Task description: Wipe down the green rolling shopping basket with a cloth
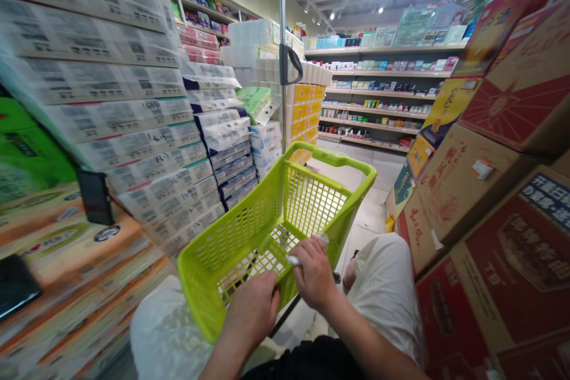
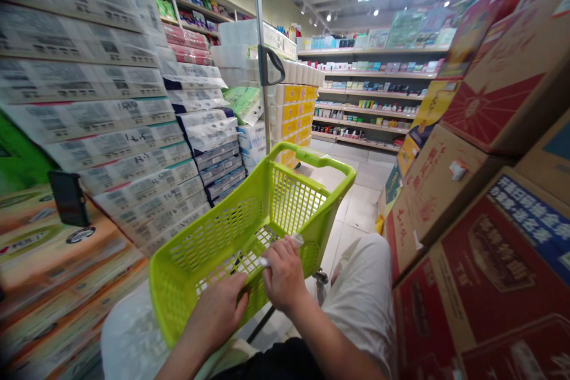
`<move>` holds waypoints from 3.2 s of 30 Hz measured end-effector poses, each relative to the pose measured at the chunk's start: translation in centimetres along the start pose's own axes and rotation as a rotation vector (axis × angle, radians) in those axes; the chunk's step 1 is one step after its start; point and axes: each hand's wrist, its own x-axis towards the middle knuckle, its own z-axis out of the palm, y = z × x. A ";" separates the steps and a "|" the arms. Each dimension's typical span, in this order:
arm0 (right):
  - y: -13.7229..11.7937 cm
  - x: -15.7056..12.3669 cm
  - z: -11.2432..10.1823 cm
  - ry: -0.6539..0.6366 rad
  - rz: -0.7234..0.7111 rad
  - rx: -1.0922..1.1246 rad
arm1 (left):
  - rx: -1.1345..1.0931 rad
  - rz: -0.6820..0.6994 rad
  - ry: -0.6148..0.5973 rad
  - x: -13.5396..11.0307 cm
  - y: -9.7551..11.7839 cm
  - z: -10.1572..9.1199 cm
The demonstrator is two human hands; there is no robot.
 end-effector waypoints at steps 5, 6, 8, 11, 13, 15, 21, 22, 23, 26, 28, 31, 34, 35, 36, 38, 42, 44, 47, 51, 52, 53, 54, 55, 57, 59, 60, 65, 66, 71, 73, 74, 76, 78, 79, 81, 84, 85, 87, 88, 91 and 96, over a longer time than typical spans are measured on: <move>0.1 0.1 -0.6 -0.105 -0.114 -0.018 | 0.002 0.002 -0.006 -0.3 -0.2 -0.1; 1.0 0.6 -1.3 -0.101 -0.114 -0.047 | -0.002 0.003 -0.008 -0.4 -0.2 -0.1; 2.8 1.7 -2.6 -0.060 -0.081 -0.093 | -0.011 -0.001 -0.013 -0.5 -0.2 0.0; 4.0 2.3 -3.4 -0.004 -0.014 -0.101 | -0.023 -0.017 -0.018 -0.4 -0.1 0.0; 3.2 1.7 -2.7 0.010 0.018 -0.079 | -0.027 -0.020 -0.011 -0.3 0.0 0.0; 1.6 0.7 -1.4 0.004 0.024 -0.039 | -0.028 -0.019 -0.008 -0.3 0.0 0.0; -0.2 -0.4 -0.3 -0.108 -0.114 -0.016 | -0.031 0.010 0.009 -0.5 -0.4 0.2; 0.4 0.0 -0.8 -0.127 -0.132 -0.043 | -0.035 0.016 0.013 -0.5 -0.5 0.2; 1.2 0.4 -1.3 -0.136 -0.140 -0.074 | -0.039 0.021 0.016 -0.4 -0.6 0.2; 3.7 1.8 -3.1 -0.115 -0.136 -0.154 | -0.042 0.027 0.019 -0.1 -1.1 0.0; 5.2 2.6 -4.2 -0.088 -0.138 -0.187 | -0.033 0.028 0.017 0.1 -1.5 -0.2; 6.7 3.5 -5.6 -0.057 -0.137 -0.237 | -0.022 0.038 0.025 0.5 -2.5 -0.6; 7.6 4.0 -6.8 -0.016 -0.128 -0.280 | -0.017 0.051 0.039 0.8 -3.7 -1.0; 7.8 4.1 -7.1 0.001 -0.126 -0.289 | -0.009 0.054 0.043 0.9 -4.1 -1.1; 8.0 4.1 -7.4 0.018 -0.122 -0.295 | 0.001 0.059 0.047 1.0 -4.5 -1.2; 8.3 4.1 -7.8 0.057 -0.106 -0.303 | 0.027 0.080 0.053 1.3 -5.3 -1.5; 7.9 3.6 -7.4 0.142 -0.036 -0.329 | 0.037 0.135 0.076 1.9 -6.5 -2.1; 7.4 3.3 -7.0 0.180 0.002 -0.346 | 0.009 0.148 0.103 2.1 -7.0 -2.3; 6.5 2.6 -6.4 0.219 0.028 -0.364 | -0.018 0.145 0.146 2.1 -7.5 -2.4; 5.7 1.6 -6.6 0.216 0.009 -0.373 | 0.043 0.143 0.172 1.7 -7.3 -2.3; 5.5 1.4 -6.7 0.216 0.000 -0.374 | 0.063 0.145 0.175 1.6 -7.2 -2.3; 5.4 1.1 -6.9 0.220 -0.009 -0.377 | 0.079 0.147 0.179 1.5 -7.0 -2.2; 5.3 0.9 -7.1 0.226 -0.017 -0.382 | 0.089 0.152 0.188 1.4 -6.9 -2.2; 5.2 0.7 -7.2 0.233 -0.022 -0.389 | 0.094 0.159 0.201 1.4 -6.7 -2.1; 5.1 0.3 -7.5 0.249 -0.019 -0.403 | 0.091 0.180 0.226 1.4 -6.5 -2.0; 5.1 0.1 -7.8 0.254 -0.008 -0.407 | 0.088 0.199 0.238 1.5 -6.3 -1.8; 5.1 0.0 -7.9 0.253 -0.004 -0.407 | 0.091 0.205 0.235 1.6 -6.2 -1.7; 5.7 -0.3 -8.4 0.258 0.010 -0.431 | 0.134 0.208 0.206 2.9 -5.9 -1.6; 5.9 -0.4 -8.5 0.261 0.007 -0.442 | 0.143 0.208 0.203 3.3 -5.8 -1.6; 6.6 -0.6 -8.8 0.275 -0.009 -0.502 | 0.172 0.217 0.199 5.6 -5.9 -1.6; 6.7 -0.5 -8.7 0.276 -0.001 -0.519 | 0.171 0.212 0.204 6.6 -6.1 -1.6; 6.7 -0.5 -8.7 0.277 0.002 -0.525 | 0.170 0.201 0.203 7.1 -6.2 -1.6; 6.5 -0.2 -8.6 0.276 0.015 -0.533 | 0.176 0.165 0.193 8.0 -6.4 -1.7; 6.4 0.1 -8.3 0.279 0.039 -0.532 | 0.185 0.131 0.183 8.8 -6.8 -1.7; 6.3 0.3 -8.1 0.278 0.052 -0.528 | 0.188 0.119 0.183 9.1 -6.9 -1.7; 6.1 0.6 -7.7 0.275 0.068 -0.525 | 0.180 0.096 0.213 9.6 -7.3 -1.7; 5.7 1.1 -6.9 0.245 0.073 -0.537 | 0.103 0.052 0.359 10.0 -7.1 -1.4; 5.5 1.4 -6.6 0.230 0.080 -0.546 | 0.056 0.053 0.421 10.0 -6.7 -1.3; 4.9 1.8 -5.9 0.200 0.099 -0.563 | -0.056 0.101 0.526 10.0 -5.1 -0.8; 4.5 2.1 -5.5 0.189 0.109 -0.571 | -0.113 0.152 0.559 10.1 -4.0 -0.6; 3.4 2.9 -4.3 0.159 0.108 -0.588 | -0.210 0.292 0.591 10.2 0.0 0.4; 2.1 3.6 -2.7 0.127 0.073 -0.602 | -0.238 0.325 0.548 10.7 3.4 2.2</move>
